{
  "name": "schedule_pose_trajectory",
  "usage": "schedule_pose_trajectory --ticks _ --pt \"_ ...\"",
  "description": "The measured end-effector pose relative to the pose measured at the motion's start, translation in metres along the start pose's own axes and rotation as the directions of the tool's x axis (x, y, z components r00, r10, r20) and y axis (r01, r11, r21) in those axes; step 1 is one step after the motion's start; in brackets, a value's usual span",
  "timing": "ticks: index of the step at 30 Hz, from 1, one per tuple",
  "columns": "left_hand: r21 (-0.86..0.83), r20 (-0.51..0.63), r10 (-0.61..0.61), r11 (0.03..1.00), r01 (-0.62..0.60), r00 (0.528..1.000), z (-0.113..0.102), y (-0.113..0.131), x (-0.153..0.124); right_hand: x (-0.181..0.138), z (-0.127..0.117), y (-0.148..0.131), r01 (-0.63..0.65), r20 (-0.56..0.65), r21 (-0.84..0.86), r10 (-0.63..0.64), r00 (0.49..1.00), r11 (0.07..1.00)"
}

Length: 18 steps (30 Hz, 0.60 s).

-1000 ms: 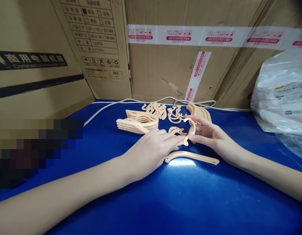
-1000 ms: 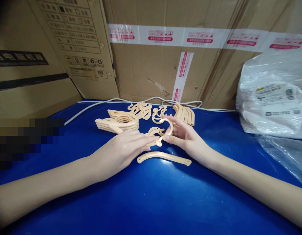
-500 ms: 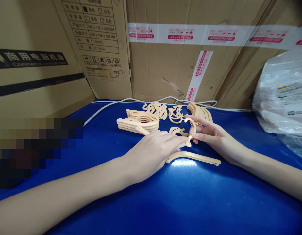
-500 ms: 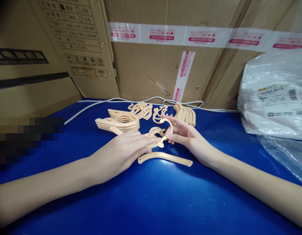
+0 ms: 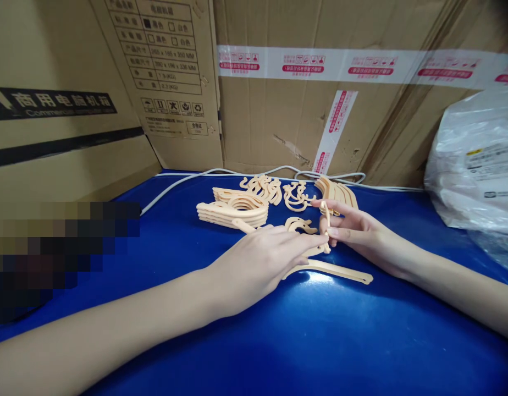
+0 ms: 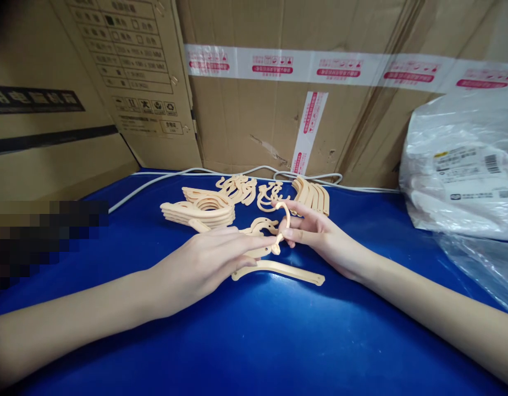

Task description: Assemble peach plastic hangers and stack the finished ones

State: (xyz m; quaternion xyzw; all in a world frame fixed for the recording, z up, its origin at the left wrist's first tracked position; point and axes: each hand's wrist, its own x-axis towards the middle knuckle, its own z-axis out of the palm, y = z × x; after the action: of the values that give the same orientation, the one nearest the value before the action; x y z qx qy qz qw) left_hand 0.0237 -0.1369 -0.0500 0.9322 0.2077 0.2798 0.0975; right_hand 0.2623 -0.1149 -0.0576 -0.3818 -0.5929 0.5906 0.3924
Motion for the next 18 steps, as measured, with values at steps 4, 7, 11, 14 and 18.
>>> schedule_pose_trajectory --ticks 4,7,11,14,18 --pt "-0.008 0.009 0.008 1.0 -0.008 1.0 0.0001 0.0002 -0.0007 -0.0008 -0.0001 0.0008 -0.006 0.045 -0.029 0.007 0.999 1.0" --pt "-0.004 0.008 0.017 1.0 -0.017 1.0 0.0001 0.0 -0.0008 -0.0014 0.0003 0.0007 0.009 0.064 -0.071 -0.004 0.998 0.997" --pt "0.01 0.009 0.006 1.0 -0.006 1.0 0.0011 -0.0019 -0.0009 -0.0011 0.0037 -0.0008 0.039 0.018 -0.145 -0.037 0.999 0.989" --pt "0.05 0.026 -0.005 0.999 0.003 1.0 0.002 -0.0032 -0.0019 -0.0012 0.0065 -0.0022 0.067 -0.002 -0.193 -0.069 0.998 0.979" --pt "0.109 0.072 -0.041 0.994 0.033 0.997 0.0021 -0.0031 -0.0028 -0.0026 0.008 -0.0027 0.073 -0.013 -0.28 -0.08 0.997 0.957"
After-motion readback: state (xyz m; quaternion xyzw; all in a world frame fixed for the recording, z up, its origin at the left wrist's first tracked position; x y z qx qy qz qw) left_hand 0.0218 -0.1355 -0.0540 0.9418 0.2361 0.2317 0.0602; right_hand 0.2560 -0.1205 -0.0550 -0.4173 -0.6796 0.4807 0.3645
